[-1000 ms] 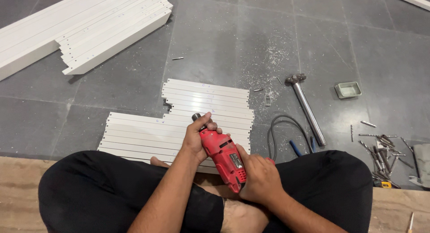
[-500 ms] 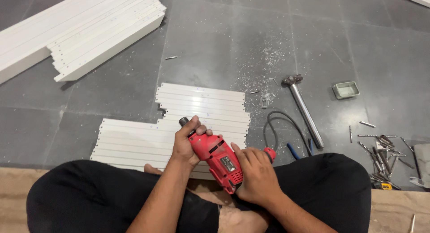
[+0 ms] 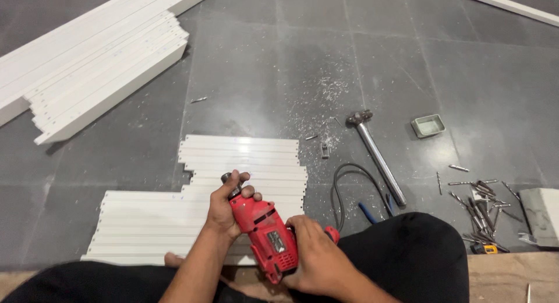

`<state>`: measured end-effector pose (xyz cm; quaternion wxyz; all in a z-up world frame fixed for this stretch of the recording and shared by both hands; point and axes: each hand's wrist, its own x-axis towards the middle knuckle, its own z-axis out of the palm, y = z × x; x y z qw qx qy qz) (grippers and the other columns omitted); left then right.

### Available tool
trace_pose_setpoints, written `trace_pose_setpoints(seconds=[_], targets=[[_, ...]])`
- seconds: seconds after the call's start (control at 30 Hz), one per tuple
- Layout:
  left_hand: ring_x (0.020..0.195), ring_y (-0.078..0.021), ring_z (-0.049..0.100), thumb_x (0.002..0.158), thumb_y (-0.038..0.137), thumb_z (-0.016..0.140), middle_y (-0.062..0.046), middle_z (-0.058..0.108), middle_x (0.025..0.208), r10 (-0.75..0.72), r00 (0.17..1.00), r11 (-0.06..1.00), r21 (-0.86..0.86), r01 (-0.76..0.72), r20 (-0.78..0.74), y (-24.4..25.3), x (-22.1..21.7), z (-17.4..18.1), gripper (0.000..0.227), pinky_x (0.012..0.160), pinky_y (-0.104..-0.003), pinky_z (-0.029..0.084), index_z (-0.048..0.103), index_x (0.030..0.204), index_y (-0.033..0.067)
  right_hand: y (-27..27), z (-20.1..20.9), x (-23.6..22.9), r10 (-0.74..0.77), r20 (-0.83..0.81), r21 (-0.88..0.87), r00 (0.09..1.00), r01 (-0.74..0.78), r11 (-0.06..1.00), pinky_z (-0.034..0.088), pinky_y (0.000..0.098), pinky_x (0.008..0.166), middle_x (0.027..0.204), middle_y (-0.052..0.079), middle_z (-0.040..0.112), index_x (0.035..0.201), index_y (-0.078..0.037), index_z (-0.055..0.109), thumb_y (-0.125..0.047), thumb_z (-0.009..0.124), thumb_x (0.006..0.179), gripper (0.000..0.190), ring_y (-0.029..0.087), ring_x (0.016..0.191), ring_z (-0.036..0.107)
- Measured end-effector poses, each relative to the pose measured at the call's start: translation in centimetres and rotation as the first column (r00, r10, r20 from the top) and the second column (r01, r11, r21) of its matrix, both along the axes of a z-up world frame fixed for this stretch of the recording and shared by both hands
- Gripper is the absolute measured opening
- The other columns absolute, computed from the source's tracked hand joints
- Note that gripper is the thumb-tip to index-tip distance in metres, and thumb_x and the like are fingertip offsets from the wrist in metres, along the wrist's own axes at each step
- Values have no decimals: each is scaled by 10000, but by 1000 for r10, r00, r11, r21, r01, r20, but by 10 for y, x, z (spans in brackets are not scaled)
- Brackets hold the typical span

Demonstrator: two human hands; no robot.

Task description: The person uses a red power drill to drive screws into pre-drilled holes on stacked white metal frame pieces. They periodically swap drill bits and handle small metal fasteners, then continue drilling into additional frame pieces.

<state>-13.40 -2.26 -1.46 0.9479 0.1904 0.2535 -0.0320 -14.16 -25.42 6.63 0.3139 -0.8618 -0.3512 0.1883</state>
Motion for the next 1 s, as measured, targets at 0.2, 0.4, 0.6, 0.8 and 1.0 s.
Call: trace_pose_setpoints(seconds=[0.2,0.4,0.6,0.8,1.0], targets=[[653,-229,630,873,674,565,1,536,586,-13,998,1000,-14,12,-64,8,15,-10,616,779,-592,586,562,1107,104,10,-50,166,-402,145,112,904,388,915,562,380,960,1224,124,690,1271,-90,636,-163,808,781,525,267,1129,684],[663,-242,657,840,701,556,-22,559,600,-50,998,989,-140,53,27,2,17,-23,668,819,-607,596,544,1149,109,22,-106,285,-58,294,-440,954,189,878,520,450,966,1137,108,707,1108,-139,734,-272,804,824,322,332,1135,636],[654,-248,653,842,696,574,-31,563,602,-19,998,972,-232,31,51,-6,21,-30,668,813,-610,586,542,1152,105,85,-112,325,-110,161,-432,981,170,886,559,448,894,1063,133,754,1063,-92,734,-271,725,918,230,317,1002,713],[649,-265,640,845,757,502,-46,546,594,-18,1000,969,-245,16,-6,-2,27,-21,719,713,-506,574,558,1113,92,275,-125,311,40,190,-202,981,-1,979,513,452,944,1099,148,707,1084,-102,768,-167,782,817,275,346,1093,636],[471,-225,523,812,925,334,-36,509,493,54,989,930,-353,-99,-135,3,25,-8,922,493,-401,479,619,935,57,350,-132,273,66,470,-252,880,62,966,519,445,906,1113,115,666,1057,-116,729,-91,617,856,232,300,1091,616]])
